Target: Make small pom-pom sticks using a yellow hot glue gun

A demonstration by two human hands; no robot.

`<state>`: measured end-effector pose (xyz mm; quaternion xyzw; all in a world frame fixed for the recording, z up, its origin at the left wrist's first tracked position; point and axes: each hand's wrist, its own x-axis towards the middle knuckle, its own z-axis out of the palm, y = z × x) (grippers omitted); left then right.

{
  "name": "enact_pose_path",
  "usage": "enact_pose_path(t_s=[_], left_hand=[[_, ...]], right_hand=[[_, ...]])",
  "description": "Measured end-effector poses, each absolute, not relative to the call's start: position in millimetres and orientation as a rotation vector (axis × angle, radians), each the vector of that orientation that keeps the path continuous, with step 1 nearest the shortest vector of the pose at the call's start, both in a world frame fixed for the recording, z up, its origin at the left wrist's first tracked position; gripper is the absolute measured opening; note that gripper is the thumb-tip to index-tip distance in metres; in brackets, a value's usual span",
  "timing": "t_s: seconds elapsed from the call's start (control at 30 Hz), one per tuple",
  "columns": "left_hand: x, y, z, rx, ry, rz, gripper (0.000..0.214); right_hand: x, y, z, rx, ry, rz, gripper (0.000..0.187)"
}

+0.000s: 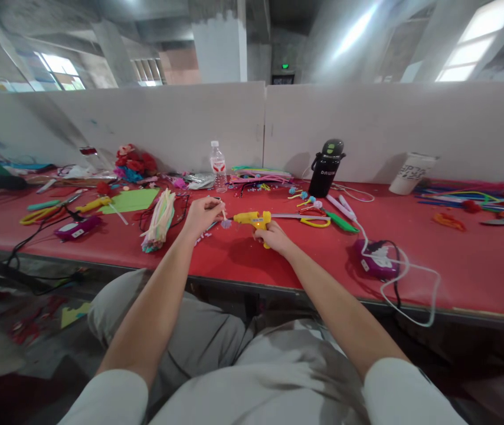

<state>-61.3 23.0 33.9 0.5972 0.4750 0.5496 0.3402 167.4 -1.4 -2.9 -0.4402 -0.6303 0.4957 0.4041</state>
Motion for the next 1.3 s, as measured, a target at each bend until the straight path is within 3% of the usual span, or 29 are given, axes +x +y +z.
enact_pose_path(t_s=[1.07, 1.3], left_hand=[[-60.7, 19.3, 36.9, 1.551, 1.218, 1.433, 0.018], [-70.4, 16.1, 48.8, 1.486, 1.215, 1.505, 0.022]], right_hand=[[170.7, 12.9, -21.3, -1.18, -1.679, 1.175, 0.009], [179.7, 14.9, -13.7, -1.224, -1.725, 1.017, 0.015]])
